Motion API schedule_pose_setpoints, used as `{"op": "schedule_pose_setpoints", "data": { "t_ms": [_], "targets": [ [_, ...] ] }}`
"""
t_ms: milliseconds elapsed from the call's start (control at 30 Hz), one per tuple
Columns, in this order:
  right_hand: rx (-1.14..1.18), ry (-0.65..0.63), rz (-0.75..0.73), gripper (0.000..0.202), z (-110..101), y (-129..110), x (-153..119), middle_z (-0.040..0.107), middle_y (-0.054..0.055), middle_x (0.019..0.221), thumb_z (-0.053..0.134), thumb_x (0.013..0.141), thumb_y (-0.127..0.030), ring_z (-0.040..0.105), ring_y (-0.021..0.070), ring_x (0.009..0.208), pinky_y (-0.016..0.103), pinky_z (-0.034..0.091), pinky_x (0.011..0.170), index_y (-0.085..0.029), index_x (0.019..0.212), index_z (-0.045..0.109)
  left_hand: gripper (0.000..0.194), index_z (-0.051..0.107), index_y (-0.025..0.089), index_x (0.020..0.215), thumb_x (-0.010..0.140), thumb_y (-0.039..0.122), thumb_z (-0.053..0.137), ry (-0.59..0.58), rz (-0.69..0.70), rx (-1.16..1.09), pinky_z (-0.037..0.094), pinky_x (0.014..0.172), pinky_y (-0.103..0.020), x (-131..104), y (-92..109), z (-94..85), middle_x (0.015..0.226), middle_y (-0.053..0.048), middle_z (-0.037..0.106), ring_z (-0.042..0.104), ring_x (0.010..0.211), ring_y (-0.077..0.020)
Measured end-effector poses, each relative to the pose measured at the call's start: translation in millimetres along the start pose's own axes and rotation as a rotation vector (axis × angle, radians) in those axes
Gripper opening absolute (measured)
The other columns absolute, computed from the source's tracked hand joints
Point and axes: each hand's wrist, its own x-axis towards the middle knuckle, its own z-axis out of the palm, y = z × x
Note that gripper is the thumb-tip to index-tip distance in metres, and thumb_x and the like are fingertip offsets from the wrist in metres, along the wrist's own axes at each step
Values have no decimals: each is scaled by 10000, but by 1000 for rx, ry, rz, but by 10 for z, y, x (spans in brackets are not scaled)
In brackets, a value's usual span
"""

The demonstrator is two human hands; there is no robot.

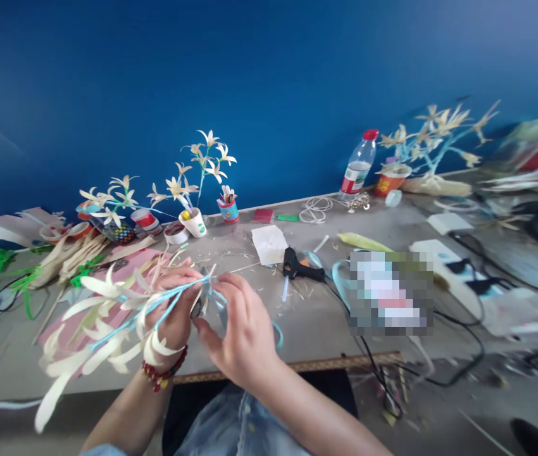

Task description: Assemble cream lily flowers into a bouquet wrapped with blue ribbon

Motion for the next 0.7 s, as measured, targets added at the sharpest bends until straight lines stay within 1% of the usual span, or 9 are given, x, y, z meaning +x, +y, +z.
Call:
{"op": "schedule_pose_setpoints", "data": {
  "t_ms": [67,133,200,267,333,400,533,600,700],
  "targets": [
    [41,35,45,355,130,-20,45,621,118,1117,631,892,-143,659,236,963,355,588,769,-226,1205,487,67,668,242,823,857,191,696,20,17,14,561,944,-451,-4,29,33,857,1,736,728,832,-214],
    [49,98,86,260,182,1,70,611,98,1066,601,921,-139,663,209,889,299,572,657,-236,1145,511,83,663,249,823,856,178,693,28,11,21,567,940,-444,-14,40,45,852,4,734,728,836,-217],
    [33,128,109,192,171,34,81,600,95,1043,631,923,-181,659,214,903,279,556,621,-236,1082,540,89,660,253,824,854,176,694,43,18,5,558,953,-466,-24,43,46,838,4,729,724,859,-230],
    [18,109,109,131,123,60,86,599,81,983,655,914,-200,657,203,855,271,542,608,-236,1007,571,75,659,253,832,860,190,690,59,-3,-20,549,953,-490,-28,52,50,850,0,724,714,890,-244],
    [17,87,73,80,63,76,93,606,67,917,647,913,-180,648,189,793,280,537,632,-236,937,596,62,664,255,845,870,201,682,65,-58,-39,542,941,-498,-21,74,59,884,-6,720,698,923,-253],
    [8,90,-7,109,1,88,103,641,76,925,613,910,-133,644,195,800,313,536,689,-241,913,622,65,668,260,845,873,203,682,47,-82,-50,533,938,-504,-6,109,70,890,-10,710,686,913,-251],
    [22,54,-156,241,-107,128,132,736,85,1066,575,876,-58,658,233,910,413,521,833,-258,985,655,74,674,268,846,872,199,685,-8,4,-31,501,982,-542,21,169,62,840,-20,705,675,873,-253],
    [65,5,-188,276,-148,163,149,760,75,1101,569,870,-40,672,241,956,471,491,936,-263,1014,645,90,683,271,860,877,183,675,-37,37,1,480,1013,-536,27,162,35,870,-24,717,673,898,-251],
    [111,-57,-193,289,-196,232,175,775,59,1093,576,870,-29,693,231,948,508,447,1018,-274,1016,621,82,705,260,850,856,180,687,-157,67,46,491,997,-502,55,98,-22,886,-25,731,682,895,-251]
  ]
}}
